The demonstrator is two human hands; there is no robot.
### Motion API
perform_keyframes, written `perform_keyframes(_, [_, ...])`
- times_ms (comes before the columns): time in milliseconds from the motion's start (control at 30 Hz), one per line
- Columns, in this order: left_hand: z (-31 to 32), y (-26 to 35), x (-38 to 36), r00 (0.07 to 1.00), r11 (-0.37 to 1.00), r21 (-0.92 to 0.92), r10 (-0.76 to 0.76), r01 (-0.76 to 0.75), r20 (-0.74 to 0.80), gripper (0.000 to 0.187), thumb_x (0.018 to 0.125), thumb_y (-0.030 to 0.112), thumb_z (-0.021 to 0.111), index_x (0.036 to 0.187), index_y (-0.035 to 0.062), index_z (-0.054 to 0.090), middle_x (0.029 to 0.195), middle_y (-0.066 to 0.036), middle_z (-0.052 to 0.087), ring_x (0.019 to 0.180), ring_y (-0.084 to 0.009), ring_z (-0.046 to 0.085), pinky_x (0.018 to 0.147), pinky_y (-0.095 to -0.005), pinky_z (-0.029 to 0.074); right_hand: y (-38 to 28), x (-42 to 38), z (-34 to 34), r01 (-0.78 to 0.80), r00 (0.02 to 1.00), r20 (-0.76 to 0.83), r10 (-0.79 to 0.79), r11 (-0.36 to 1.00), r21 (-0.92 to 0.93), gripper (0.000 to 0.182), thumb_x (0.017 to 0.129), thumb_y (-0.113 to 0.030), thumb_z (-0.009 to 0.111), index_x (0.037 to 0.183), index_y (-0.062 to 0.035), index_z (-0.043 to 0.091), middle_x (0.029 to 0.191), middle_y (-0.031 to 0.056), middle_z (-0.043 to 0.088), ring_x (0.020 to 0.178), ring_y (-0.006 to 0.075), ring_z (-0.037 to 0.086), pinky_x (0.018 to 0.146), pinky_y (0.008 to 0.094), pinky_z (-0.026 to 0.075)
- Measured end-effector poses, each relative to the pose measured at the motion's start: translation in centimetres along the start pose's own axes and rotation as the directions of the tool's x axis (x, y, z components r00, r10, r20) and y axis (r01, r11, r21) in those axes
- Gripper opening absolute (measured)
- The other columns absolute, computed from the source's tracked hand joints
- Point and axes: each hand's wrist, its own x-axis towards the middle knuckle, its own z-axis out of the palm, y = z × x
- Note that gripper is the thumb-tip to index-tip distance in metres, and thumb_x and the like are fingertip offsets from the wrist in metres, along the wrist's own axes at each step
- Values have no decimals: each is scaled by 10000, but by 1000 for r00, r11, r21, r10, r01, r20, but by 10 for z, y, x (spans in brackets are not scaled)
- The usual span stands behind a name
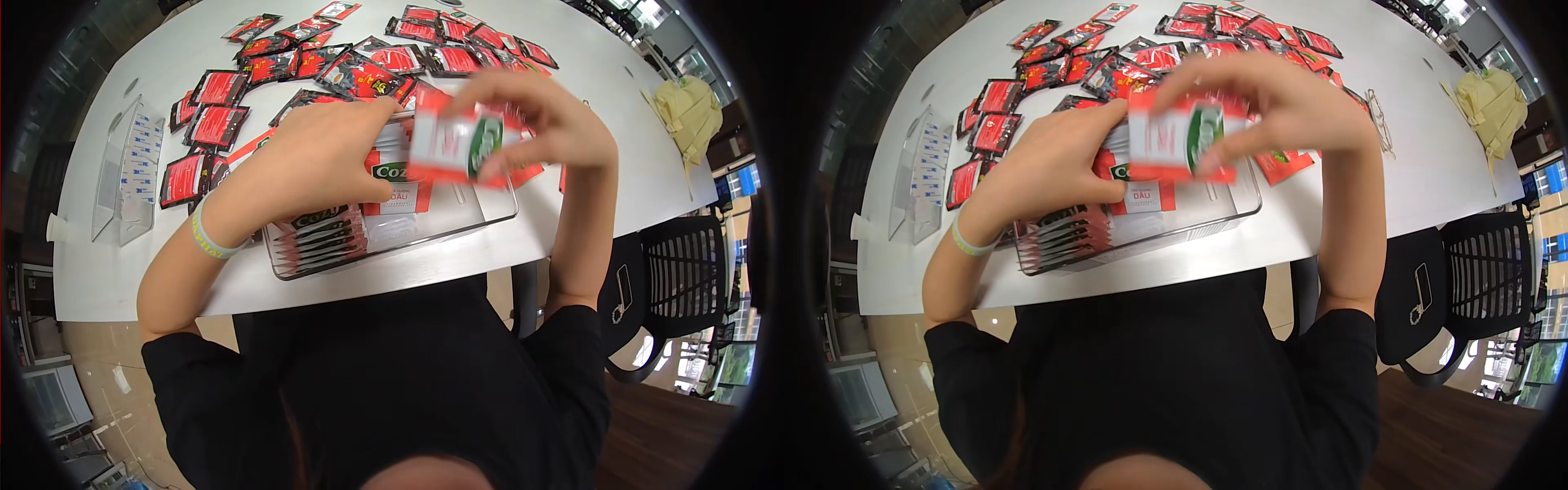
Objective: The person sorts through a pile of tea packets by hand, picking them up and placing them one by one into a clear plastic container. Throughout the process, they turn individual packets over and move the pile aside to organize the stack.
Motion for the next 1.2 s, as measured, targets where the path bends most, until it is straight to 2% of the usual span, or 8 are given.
perform_keyframes(33, [1,-2,-1,1000,1000,2,12,-12,-13,558,674,234,748,1123,-26,542,800,-164,660,798,-336,665,696,-431,515,-2,6,-1,104,972,212,-96,994,-27,637,677,-17,807,1258,-14,545,1067,91,687,903,241,684,766,326,532])
perform_keyframes(100, [-2,-1,-2,1000,1000,-27,-8,8,8,593,671,230,747,1163,-26,538,804,-163,662,806,-335,666,706,-428,516,-29,15,8,-368,816,406,413,911,-187,680,662,-14,794,1282,-31,515,1067,115,677,888,297,672,721,350,534])
perform_keyframes(233, [-9,-1,0,995,994,-104,-13,23,94,681,652,210,758,1246,-28,525,820,-169,663,828,-331,666,732,-416,518,-35,23,47,-344,870,38,492,659,-669,610,666,1,761,1192,-57,457,871,147,669,729,332,647,604,410,479])
perform_keyframes(367, [-3,-7,-2,997,997,-71,13,-8,77,685,635,196,769,1236,-29,528,842,-177,661,845,-324,665,750,-412,518,-28,29,44,-433,899,-238,368,827,-358,524,693,-60,783,1141,-75,511,797,110,623,684,239,607,595,334,465])
perform_keyframes(600, [-6,-4,-1,996,998,-66,22,-16,81,711,616,178,779,1244,-28,520,873,-174,663,861,-317,665,753,-407,517,-10,14,36,-351,914,-245,324,933,-76,385,766,-19,732,1125,-44,595,880,57,616,769,188,593,676,312,488])
perform_keyframes(733, [-7,-3,-1,995,995,-95,1,9,100,688,608,185,786,1220,-6,535,891,-153,673,858,-308,667,751,-396,519,-13,11,34,-118,993,-51,108,945,-306,410,751,-7,731,1137,-25,591,916,90,644,764,243,610,691,316,506])
perform_keyframes(933, [-6,-4,-4,997,979,-204,11,6,79,767,593,217,799,1286,47,519,925,-154,640,850,-308,625,742,-381,486,-26,27,70,-390,897,-11,441,782,-486,556,718,-114,784,1182,-46,485,828,127,665,749,341,645,647,404,498])
perform_keyframes(1200, [3,-3,-4,1000,999,-43,5,-5,9,593,625,202,811,1143,46,571,878,-119,677,840,-297,667,724,-393,521,-23,22,71,-351,932,-141,333,739,-575,693,642,-223,842,1198,-59,462,811,122,633,717,327,625,615,401,475])
